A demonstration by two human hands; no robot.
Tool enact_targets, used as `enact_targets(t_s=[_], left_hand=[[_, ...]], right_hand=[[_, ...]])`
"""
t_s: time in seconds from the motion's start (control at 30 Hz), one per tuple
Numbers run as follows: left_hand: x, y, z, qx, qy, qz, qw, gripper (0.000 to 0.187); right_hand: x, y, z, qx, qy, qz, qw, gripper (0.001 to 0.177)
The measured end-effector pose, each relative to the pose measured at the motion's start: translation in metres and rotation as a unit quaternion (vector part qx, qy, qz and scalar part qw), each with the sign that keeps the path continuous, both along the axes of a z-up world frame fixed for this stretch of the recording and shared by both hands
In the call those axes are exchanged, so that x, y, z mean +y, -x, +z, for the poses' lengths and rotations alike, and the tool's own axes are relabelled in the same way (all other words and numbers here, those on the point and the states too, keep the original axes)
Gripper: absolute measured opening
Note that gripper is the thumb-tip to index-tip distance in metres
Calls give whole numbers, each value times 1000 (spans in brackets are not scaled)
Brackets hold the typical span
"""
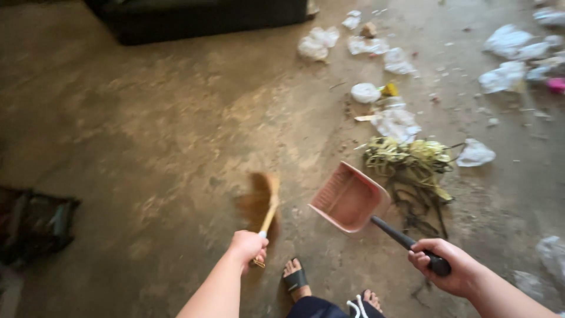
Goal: Sweeping debris and trash from a concrete garage floor into a dustpan.
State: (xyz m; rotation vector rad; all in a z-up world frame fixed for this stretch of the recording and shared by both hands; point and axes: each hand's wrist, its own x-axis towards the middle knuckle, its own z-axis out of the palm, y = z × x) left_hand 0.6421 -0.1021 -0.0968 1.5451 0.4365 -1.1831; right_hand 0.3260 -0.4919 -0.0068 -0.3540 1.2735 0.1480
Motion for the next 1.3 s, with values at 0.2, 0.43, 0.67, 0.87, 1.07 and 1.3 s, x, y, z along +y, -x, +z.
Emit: enact_targets(t_s=[0.2,0.43,0.67,0.87,1.07,1.3], left_hand=[[-38,-18,63,37,126,-105,986,17],[-13,-29,90,-43,142,-142,979,24],[86,-35,93,-305,-82,-139,938,42],[166,-15,59,-376,-287,-73,878,47],[140,-8,64,-185,-329,46,925,23],[-4,-2,5,-20,-127,199,972,15]], right_hand=[[-24,30,-4,55,110,-75,990,11],[-29,-17,-23,81,242,-8,967,10],[-44,-110,-73,-3,139,50,989,11],[7,-182,-36,-57,30,177,982,12],[-21,-201,-29,-56,-75,187,978,14],[-153,-150,-43,-55,-128,176,974,14]])
